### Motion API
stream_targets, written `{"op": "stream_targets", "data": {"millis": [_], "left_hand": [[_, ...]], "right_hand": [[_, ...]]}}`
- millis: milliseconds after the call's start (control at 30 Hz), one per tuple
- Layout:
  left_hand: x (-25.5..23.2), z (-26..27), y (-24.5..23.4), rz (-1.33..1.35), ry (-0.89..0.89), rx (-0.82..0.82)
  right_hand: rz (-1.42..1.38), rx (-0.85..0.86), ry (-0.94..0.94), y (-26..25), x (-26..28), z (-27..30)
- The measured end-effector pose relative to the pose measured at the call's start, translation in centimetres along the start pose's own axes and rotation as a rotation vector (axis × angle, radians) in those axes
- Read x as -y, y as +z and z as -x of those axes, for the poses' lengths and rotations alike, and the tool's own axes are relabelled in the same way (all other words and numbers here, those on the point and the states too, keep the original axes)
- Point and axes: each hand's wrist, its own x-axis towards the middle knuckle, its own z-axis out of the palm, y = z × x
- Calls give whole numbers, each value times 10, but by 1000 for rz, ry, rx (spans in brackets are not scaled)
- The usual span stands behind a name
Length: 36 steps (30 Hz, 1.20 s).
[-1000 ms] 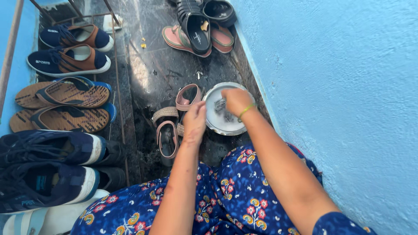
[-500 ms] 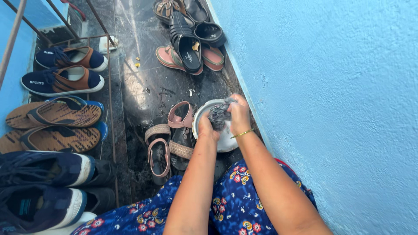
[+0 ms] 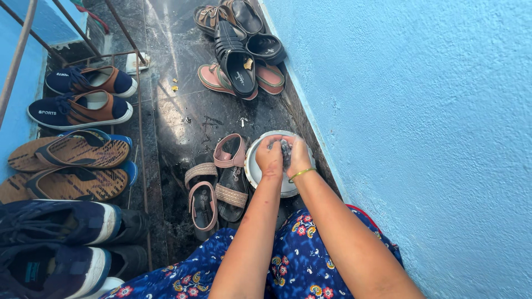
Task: The person scrubs a pair of pink sandals with a cloth and soapy water, then uses a toothpick to clean the sole. The sandals are placed on the floor next to other footwear.
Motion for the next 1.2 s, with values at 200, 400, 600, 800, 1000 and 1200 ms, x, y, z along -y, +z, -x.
{"op": "stream_targets", "data": {"millis": [200,400,600,800,1000,1200], "left_hand": [[-42,11,-5,-213,191,66],[-72,13,-1,-428,278,99],[-79,9,11,-510,246,111],[-81,2,6,-549,267,92],[-89,-1,9,-541,215,105],[-83,-5,7,-499,177,126]], "right_hand": [[-259,225,298,10,32,36],[-304,220,231,4,3,-2],[-428,421,54,-17,-31,-48],[-345,348,-51,-9,-36,-51],[60,244,-277,-5,-23,-26],[-42,260,-235,1,-22,-21]]}}
